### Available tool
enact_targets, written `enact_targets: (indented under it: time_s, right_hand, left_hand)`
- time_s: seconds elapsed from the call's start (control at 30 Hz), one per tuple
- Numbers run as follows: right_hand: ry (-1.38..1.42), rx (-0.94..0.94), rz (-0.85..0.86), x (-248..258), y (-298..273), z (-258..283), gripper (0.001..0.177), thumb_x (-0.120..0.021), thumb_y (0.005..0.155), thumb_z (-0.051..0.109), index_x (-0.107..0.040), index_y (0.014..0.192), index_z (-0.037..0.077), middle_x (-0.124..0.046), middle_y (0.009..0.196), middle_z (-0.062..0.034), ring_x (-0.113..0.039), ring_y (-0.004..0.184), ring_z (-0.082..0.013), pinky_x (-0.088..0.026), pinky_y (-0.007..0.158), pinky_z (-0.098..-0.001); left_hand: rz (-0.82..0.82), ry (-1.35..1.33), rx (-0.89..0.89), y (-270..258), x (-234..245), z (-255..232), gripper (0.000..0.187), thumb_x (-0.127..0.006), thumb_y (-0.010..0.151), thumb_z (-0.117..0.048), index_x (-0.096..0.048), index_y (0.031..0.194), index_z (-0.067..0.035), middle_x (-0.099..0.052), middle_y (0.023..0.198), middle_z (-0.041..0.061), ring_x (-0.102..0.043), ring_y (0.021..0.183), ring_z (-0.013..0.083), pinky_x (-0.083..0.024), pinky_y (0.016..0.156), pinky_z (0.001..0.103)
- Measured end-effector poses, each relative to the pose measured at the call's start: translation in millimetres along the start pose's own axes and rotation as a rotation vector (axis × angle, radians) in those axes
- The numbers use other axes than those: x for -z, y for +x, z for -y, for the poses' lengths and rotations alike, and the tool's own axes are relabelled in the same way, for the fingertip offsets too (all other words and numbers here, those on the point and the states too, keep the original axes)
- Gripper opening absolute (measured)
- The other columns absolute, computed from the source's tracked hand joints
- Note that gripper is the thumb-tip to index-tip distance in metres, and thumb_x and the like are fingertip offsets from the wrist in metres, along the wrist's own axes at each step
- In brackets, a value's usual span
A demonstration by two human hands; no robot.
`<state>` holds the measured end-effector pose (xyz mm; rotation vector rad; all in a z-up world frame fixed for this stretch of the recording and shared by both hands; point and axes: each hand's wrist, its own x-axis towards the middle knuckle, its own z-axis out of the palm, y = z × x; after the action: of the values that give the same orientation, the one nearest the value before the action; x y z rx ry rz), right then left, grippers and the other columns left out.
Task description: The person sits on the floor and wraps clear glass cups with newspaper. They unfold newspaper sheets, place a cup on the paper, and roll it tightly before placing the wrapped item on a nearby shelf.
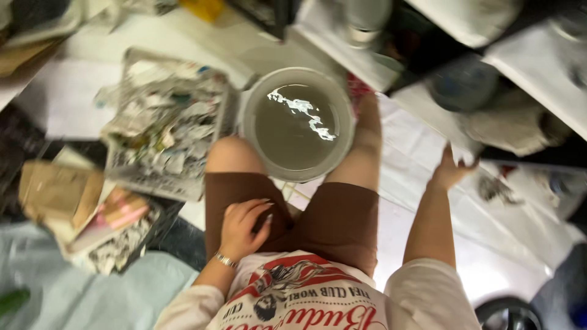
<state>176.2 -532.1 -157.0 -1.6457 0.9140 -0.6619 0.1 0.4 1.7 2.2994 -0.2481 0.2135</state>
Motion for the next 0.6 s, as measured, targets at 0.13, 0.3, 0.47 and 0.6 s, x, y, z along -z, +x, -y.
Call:
enact_targets:
  time_s: [0.13, 0.3, 0.47, 0.6]
  right_hand:
    - [-0.2, -0.122, 0.1, -3.4, -62.5, -17.2, 0.09, -0.081, 0.094, 0.025, -0.024, 0.16, 0.006, -0.059, 0.135, -0.027, -0.06, 0.106, -0.0237, -0.052, 0.1, -0.0382]
    - [-0.514, 0.002, 0.555, -7.0, -144.5, -23.2, 0.056, -0.062, 0.104, 0.034, -0.047, 0.148, 0.001, -0.061, 0.142, -0.0193, -0.056, 0.128, -0.0256, -0.042, 0.111, -0.035]
    - [-0.505, -0.103, 0.729, 6.0, -161.7, 26.3, 0.054, -0.048, 0.104, 0.041, -0.058, 0.143, 0.005, -0.061, 0.143, -0.0123, -0.056, 0.13, -0.0232, -0.042, 0.11, -0.0327]
    - [-0.589, -0.086, 0.727, 1.9, -176.9, 53.4, 0.056, -0.046, 0.106, 0.043, -0.055, 0.145, 0.004, -0.06, 0.144, -0.0127, -0.056, 0.131, -0.0235, -0.04, 0.111, -0.0328]
  left_hand:
    - [-0.013, -0.076, -0.007, 6.3, 5.1, -2.0, 0.031, -0.075, 0.08, -0.014, -0.07, 0.11, -0.01, -0.07, 0.116, 0.008, -0.068, 0.099, 0.0277, -0.049, 0.089, 0.041]
    - [-0.081, -0.236, 0.01, 5.7, 9.1, 5.4, 0.025, -0.074, 0.083, -0.01, -0.07, 0.108, -0.01, -0.071, 0.112, 0.007, -0.069, 0.102, 0.0288, -0.052, 0.09, 0.041]
    - [-0.314, -0.224, 0.137, 0.6, 8.0, 51.4, 0.016, -0.071, 0.09, -0.007, -0.071, 0.105, -0.01, -0.074, 0.109, 0.007, -0.07, 0.105, 0.0282, -0.054, 0.094, 0.04]
    - [-0.476, -0.047, 0.39, -17.5, -8.3, 143.0, 0.024, -0.074, 0.091, -0.012, -0.069, 0.113, -0.004, -0.071, 0.112, 0.016, -0.066, 0.104, 0.0352, -0.051, 0.093, 0.044]
